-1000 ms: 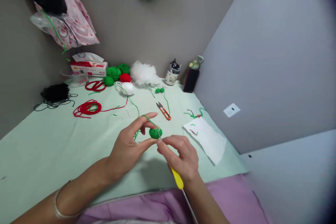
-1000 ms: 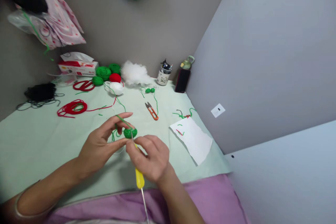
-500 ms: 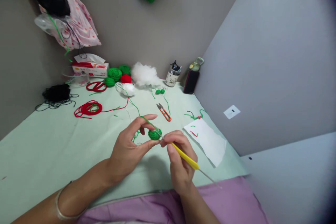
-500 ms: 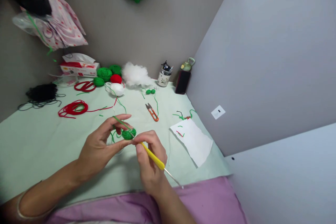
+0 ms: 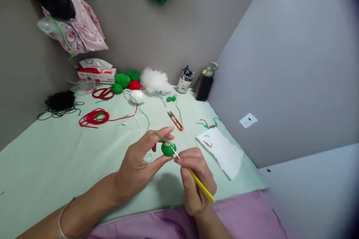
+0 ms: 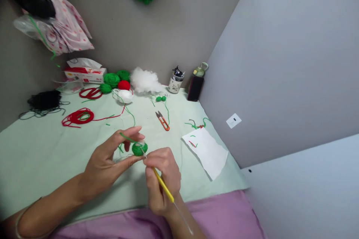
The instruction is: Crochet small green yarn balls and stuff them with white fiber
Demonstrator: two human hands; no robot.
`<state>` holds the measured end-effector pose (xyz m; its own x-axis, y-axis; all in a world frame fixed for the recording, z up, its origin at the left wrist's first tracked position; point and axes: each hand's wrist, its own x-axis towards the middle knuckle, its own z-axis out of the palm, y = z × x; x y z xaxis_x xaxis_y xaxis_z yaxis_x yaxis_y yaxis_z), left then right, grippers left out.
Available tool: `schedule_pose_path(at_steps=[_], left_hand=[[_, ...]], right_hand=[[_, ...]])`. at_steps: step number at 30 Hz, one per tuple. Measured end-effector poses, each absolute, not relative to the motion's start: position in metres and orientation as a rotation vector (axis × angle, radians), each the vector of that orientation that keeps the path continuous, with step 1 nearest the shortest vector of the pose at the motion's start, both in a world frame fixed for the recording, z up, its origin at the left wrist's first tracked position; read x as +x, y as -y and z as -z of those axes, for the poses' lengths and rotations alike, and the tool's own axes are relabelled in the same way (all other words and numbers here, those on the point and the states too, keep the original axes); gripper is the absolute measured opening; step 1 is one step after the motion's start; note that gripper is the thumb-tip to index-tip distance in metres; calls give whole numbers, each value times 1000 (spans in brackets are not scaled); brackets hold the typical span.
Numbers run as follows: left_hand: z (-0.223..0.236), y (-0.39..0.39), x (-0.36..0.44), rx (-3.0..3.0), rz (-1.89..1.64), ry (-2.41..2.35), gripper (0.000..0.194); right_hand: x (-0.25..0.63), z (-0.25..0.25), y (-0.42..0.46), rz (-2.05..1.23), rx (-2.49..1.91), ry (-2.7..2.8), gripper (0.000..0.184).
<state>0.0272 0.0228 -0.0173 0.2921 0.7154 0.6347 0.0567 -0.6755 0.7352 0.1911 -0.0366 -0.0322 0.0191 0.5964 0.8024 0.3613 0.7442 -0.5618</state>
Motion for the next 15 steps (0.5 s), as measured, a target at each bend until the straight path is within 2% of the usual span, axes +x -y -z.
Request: schedule_pose_path(at_steps=[8,15], left_hand=[[16,-22,26,2012,-1462,-654,56],[10,-19,25,1839,-1403,-733,48]], right_hand=[[188,27,40,-74,-864,1632,34],[181,39,31,557,-973,1694,41]])
